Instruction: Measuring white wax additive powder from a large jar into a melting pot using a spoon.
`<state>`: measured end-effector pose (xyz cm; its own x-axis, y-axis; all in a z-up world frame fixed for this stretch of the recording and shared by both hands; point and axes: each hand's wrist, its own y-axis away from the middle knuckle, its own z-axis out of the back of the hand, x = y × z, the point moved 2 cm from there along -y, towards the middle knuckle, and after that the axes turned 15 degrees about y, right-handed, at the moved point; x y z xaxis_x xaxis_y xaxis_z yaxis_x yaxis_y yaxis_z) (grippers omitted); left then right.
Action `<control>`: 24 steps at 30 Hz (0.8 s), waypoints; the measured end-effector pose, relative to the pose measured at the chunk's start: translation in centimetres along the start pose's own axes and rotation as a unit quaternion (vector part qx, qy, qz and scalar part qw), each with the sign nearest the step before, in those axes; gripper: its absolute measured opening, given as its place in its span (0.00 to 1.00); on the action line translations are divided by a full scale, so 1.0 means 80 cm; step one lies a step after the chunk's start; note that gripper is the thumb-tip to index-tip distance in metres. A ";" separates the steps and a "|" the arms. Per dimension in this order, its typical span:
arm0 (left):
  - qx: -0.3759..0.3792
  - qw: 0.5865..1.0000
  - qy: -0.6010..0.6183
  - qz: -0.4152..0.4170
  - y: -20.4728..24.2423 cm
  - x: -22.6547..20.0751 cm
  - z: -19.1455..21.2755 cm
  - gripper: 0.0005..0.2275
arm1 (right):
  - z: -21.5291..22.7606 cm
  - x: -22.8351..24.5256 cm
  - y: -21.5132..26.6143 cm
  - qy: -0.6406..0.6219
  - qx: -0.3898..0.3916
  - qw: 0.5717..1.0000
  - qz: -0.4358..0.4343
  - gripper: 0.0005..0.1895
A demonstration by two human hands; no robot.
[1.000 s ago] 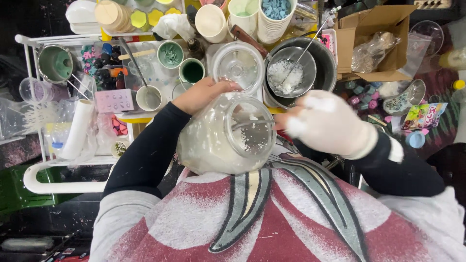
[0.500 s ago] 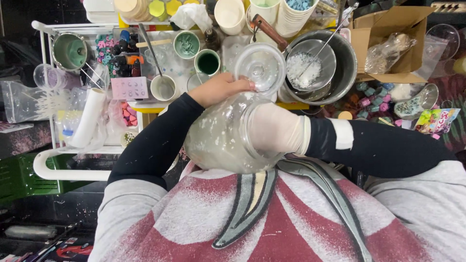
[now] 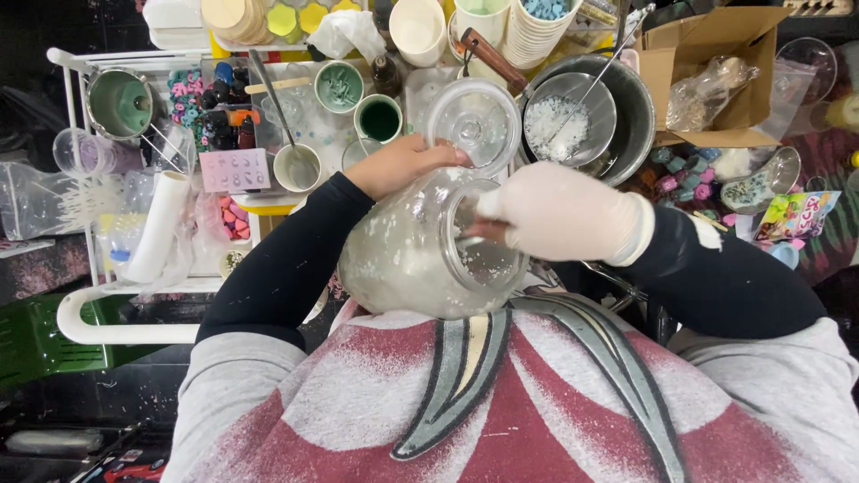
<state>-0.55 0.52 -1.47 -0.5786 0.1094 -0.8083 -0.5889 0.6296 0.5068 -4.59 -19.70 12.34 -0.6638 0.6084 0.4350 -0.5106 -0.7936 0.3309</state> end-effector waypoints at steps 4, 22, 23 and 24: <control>0.009 0.999 0.032 0.001 -0.005 0.001 0.000 0.19 | 0.006 -0.024 0.012 -0.011 -0.035 0.999 -0.034 0.14; -0.004 1.000 0.023 -0.013 -0.019 -0.020 -0.003 0.19 | 0.009 -0.062 0.043 -0.023 -0.088 0.992 -0.085 0.17; -0.004 1.000 0.023 -0.014 -0.020 -0.020 -0.004 0.19 | 0.009 -0.065 0.043 -0.044 -0.080 0.992 -0.091 0.17; -0.004 1.000 0.023 -0.015 -0.020 -0.020 -0.004 0.19 | 0.008 -0.068 0.043 -0.065 -0.072 0.990 -0.098 0.17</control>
<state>1.10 -0.90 -0.89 -0.5863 0.0556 -0.8082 -0.6104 0.6256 0.4858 -2.39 -25.75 11.67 -0.4732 0.7375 0.4819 -0.7010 -0.6465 0.3011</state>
